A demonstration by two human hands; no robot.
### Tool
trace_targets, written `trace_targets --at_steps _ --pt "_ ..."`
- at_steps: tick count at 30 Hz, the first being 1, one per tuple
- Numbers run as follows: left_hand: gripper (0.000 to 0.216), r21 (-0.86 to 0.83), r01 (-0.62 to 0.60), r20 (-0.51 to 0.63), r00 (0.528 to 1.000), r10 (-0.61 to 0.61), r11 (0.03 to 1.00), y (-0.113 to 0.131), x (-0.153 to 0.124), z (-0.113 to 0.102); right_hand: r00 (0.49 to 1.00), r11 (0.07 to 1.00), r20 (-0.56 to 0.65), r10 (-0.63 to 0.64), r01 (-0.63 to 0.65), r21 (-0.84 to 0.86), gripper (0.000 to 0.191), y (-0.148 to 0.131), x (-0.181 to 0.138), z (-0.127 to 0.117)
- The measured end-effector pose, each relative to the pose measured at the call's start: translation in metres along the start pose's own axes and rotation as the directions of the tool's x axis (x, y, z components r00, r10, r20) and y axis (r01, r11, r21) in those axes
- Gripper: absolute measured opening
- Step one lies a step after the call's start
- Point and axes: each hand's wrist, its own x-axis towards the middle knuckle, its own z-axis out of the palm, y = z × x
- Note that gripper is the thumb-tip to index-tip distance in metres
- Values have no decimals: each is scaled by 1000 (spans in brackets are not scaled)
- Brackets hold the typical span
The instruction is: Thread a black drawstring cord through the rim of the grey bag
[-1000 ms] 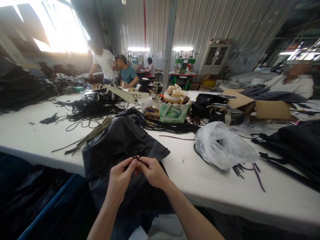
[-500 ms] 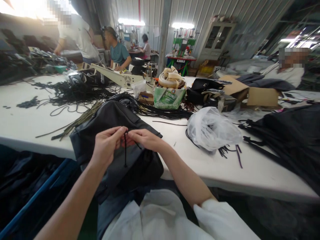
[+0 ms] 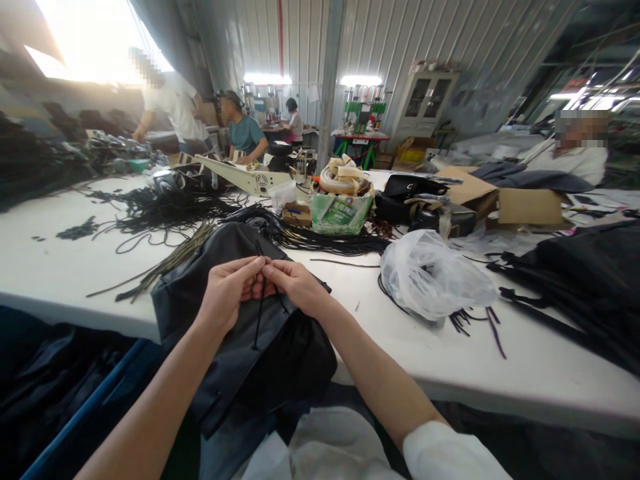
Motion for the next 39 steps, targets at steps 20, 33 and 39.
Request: trace_targets --at_steps 20,33,39 --pt "47 -502 465 259 886 -386 729 -23 -13 -48 944 998 -325 -49 57 13 39 52 -17 18" --pt "50 -432 447 234 894 -382 783 -45 -26 -52 918 784 -235 -319 116 -610 28 73 -33 19" --pt "38 -252 344 307 915 -262 904 -53 -35 -50 928 866 -259 -268 114 -487 25 86 -31 11"
